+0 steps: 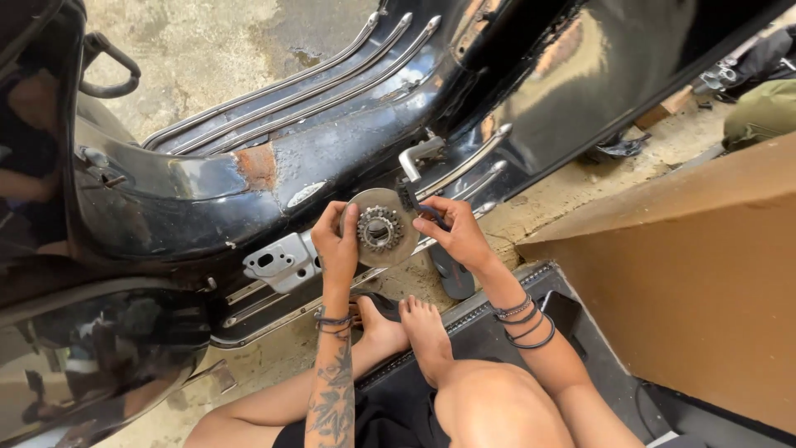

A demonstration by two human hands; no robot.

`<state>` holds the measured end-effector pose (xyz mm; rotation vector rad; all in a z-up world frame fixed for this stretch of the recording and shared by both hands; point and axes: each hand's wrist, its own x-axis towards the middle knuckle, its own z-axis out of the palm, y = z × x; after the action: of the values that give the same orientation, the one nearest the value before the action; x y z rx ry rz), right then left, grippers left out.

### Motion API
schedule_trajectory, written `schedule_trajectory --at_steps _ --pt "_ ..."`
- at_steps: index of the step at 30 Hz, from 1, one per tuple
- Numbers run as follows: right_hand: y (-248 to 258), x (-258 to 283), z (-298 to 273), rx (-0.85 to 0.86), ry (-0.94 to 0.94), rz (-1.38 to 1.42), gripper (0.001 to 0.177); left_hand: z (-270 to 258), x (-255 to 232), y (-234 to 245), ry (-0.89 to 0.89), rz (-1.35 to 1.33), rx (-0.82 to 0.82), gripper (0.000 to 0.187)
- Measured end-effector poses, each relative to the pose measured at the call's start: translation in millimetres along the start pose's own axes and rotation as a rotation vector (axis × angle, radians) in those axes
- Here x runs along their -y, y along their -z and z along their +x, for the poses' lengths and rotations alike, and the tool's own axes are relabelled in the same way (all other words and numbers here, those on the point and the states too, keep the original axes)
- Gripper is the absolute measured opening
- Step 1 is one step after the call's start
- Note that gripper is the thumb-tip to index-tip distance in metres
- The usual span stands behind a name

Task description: The person scrubs a circular metal motorcycle sprocket with a small brush, focusing on the teeth and inner holes. The person holds the part steady with one hand while scrubbing with the other, occasionally rotating the part to access different areas.

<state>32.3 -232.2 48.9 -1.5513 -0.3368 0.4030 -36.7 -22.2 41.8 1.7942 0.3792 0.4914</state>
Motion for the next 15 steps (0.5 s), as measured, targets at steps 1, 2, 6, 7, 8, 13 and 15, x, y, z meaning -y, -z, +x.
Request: schedule_trajectory --at_steps 1,2,6,7,8,13,15 --pt "1 7 -6 -0.005 0.006 0.000 0.015 -6 -2 -1 -0.007 -0.001 0.003 0.020" --pt "2 13 -12 0.002 0.025 0.026 0.014 -13 -4 -2 0.053 -0.137 0.006 0.023" --pt "5 30 -34 0.022 0.076 0.118 0.010 -36 8 -5 0.201 -0.424 0.045 0.027" --pt "5 36 -40 0.023 0.075 0.117 0.010 -43 1 -7 0.201 -0.425 0.045 0.027" --pt "4 41 -46 0.014 0.073 0.138 0.009 -50 -6 -9 0.284 -0.486 0.021 0.027" --pt "4 48 -73 -0.026 0.061 0.174 0.014 -83 -46 -14 0.419 -0.612 0.035 0.057" --pt "3 54 -87 -0.097 0.014 0.252 0.017 -101 -88 -10 0.463 -0.630 0.051 0.084"
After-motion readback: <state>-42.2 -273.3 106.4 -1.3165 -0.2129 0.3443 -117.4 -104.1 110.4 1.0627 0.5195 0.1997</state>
